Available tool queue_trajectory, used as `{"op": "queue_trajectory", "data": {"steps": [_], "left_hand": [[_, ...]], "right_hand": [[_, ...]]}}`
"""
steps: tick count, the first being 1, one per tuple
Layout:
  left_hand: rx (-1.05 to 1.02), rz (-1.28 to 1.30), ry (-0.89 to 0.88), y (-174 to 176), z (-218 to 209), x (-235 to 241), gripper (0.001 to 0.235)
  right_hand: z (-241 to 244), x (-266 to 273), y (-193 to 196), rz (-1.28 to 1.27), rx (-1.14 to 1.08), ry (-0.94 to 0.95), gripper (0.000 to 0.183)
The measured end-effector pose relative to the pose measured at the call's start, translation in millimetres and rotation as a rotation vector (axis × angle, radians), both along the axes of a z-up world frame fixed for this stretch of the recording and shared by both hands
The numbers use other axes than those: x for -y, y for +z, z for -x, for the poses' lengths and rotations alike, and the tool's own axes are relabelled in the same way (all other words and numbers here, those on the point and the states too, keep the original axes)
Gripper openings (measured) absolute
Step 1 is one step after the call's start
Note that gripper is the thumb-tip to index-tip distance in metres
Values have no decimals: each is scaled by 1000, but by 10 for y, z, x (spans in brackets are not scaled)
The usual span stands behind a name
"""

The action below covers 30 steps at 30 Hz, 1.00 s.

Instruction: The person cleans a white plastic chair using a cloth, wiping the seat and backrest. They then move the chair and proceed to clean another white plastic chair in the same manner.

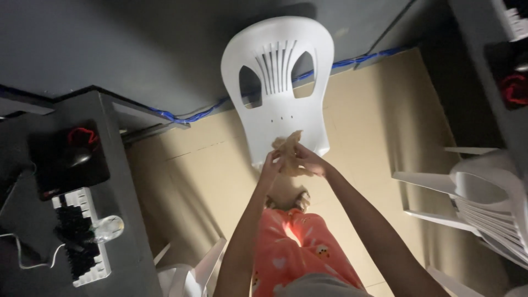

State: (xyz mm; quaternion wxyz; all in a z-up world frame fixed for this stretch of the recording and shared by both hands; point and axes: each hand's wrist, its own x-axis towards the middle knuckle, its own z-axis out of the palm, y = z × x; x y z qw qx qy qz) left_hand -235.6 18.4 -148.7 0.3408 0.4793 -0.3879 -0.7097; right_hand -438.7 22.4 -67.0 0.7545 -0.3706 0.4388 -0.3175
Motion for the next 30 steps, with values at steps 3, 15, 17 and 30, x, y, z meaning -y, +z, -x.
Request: {"op": "queue_trajectory", "data": {"steps": [3,15,17,30], "left_hand": [[110,3,-9,-42,-70,80,52],[425,420,-118,-175,-267,617,39],[557,459,-150,-85,-243,735,36],[430,751,46,-2103,-30,1556,38]], "right_hand": [[-53,120,-215,97,-183,32,72],[-238,487,-1022,485,-1107,-64,45],[-243,651,-1085,464,-1138,-32,40],[-382,1366,-2446,322,-451,-378,68]]}}
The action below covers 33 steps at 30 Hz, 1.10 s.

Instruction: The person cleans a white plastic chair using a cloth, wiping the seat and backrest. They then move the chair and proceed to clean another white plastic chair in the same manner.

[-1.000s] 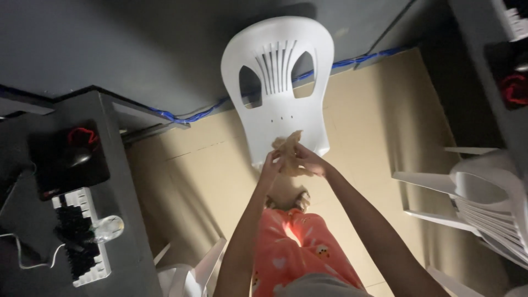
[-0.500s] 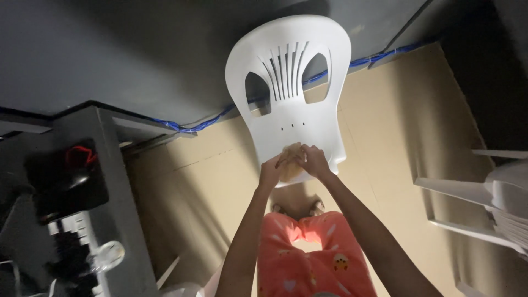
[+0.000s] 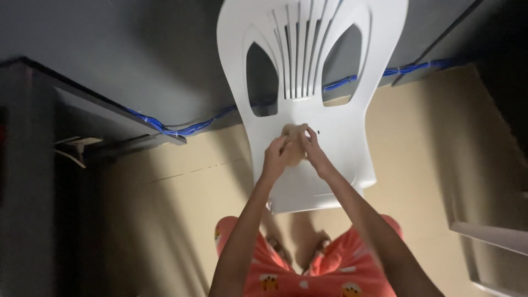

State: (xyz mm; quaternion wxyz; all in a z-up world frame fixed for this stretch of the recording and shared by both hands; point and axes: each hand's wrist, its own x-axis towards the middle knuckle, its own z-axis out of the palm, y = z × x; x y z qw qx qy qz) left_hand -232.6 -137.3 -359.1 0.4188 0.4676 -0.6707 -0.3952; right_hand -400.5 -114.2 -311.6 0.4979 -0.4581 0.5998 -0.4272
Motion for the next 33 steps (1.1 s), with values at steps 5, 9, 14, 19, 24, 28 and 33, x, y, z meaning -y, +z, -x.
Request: {"op": "queue_trajectory", "data": {"steps": [5,9,14,19,24,28,33], "left_hand": [[-110,-246,-126,-152,50,226,45],[-167,-98,-124,-68,-85,291,37],[98,203,176,-324,-327,361,33],[202,372,317,-652,-435,390,28],[5,406,273,-717,-377,469,33],[-3,455,352,-703,-409,459,30],[-522,166,365,-1106,-512,758,41]], "right_hand": [[-30,367,-409,-87,309,38,68],[-65,656,-316,101,77,52,65],[-70,939,-715,233,-594,403,57],[-434,793,-1145,418,-1268,760,81],[-616,1071,-1039,521,-1241,607,77],[-808,1445,-1179,553,-1208,435,78],[-885,1142,-1358,589,-1114,318,71]]}}
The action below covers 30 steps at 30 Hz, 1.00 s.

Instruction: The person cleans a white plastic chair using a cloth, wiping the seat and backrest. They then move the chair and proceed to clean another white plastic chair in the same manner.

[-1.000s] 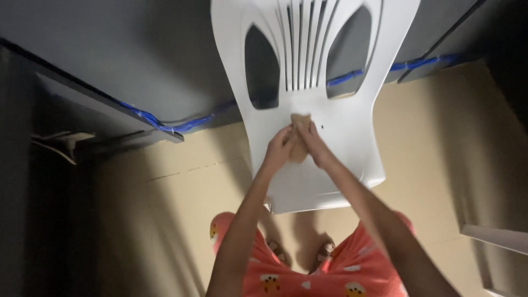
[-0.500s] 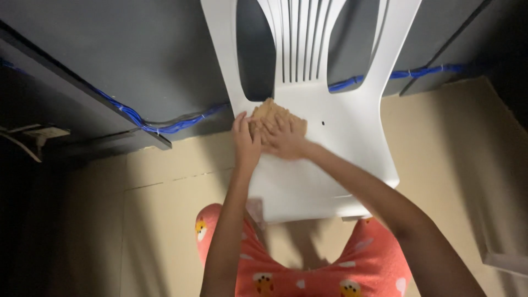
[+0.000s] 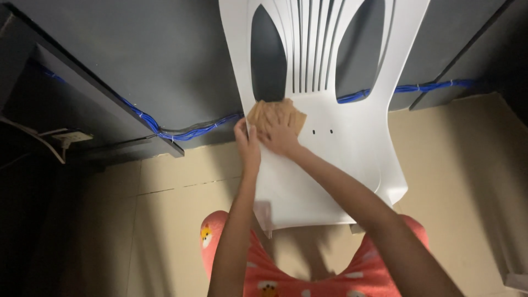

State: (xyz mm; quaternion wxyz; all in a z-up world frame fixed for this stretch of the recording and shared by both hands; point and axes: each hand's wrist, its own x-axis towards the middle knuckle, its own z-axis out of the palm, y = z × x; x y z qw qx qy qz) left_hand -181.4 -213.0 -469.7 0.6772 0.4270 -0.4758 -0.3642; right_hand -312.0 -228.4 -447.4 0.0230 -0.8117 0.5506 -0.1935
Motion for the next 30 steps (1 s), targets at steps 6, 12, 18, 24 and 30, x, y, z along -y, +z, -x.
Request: {"op": "queue_trajectory", "data": {"steps": [6,12,18,24,30], "left_hand": [[-259,-27,-85,117,-118,-78,49],[-433,-137,-296,48,-319,-134,55],[-382,53,-307,-151,-264,-134,58],[-295,-108,-231,273,-281,-462,58],[278,-106,-119,579,-130,-755,49]], "right_hand": [[163,-1129,78,-215,221,369,65],[108,-785,290,-206,-142,153,71],[-211,114,-12,113,65,33,69],[-293,-284,-88,-10,66,13,66],[-87,-1495,189,-7,-47,158,66]]}}
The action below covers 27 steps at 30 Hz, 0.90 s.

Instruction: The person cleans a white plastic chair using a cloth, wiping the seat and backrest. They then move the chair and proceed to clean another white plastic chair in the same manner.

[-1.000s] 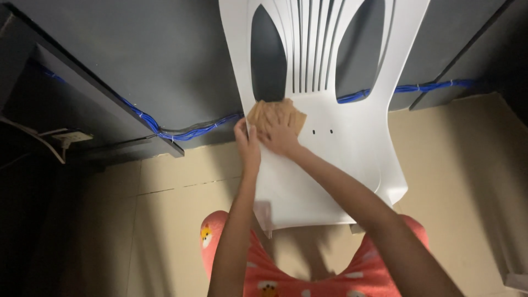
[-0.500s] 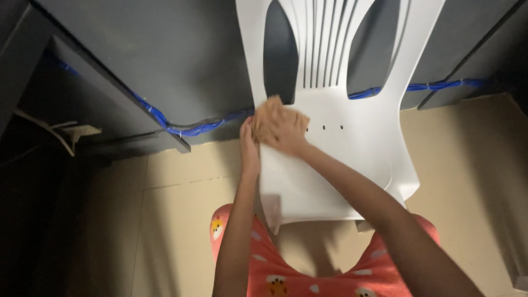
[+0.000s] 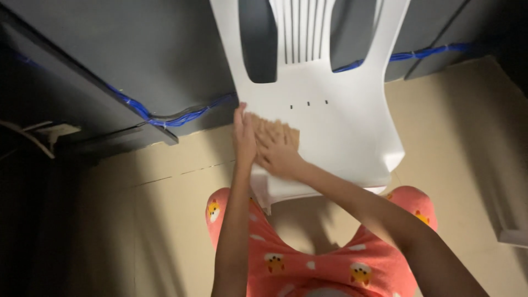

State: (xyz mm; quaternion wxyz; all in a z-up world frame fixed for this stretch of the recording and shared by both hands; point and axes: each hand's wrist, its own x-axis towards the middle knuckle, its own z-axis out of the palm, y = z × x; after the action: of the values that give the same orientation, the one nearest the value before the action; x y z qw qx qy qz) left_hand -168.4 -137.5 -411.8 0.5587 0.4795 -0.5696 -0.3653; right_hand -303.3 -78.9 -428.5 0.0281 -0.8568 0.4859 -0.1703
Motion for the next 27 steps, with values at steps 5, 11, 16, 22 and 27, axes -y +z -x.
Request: {"op": "queue_trajectory", "data": {"steps": [5,11,16,22,27], "left_hand": [[463,-24,-144,168,239,-534,44],[742,247,-290,294,857,-995,49],[842,223,-380,283,1210,-1125,51],[721,273,-294,193,1185,-1122,55],[734,149,-410,368,1162,-1186,52]], "right_hand": [[406,-663,394,-110,-65,152,56],[1435,-853,403,-81,65,39,45],[2219,-846,484,-78,231,-252,54],[1761,-809,99,186,-20,-425,55],[1320,-1224,218,-32,-50,-286,48]]}}
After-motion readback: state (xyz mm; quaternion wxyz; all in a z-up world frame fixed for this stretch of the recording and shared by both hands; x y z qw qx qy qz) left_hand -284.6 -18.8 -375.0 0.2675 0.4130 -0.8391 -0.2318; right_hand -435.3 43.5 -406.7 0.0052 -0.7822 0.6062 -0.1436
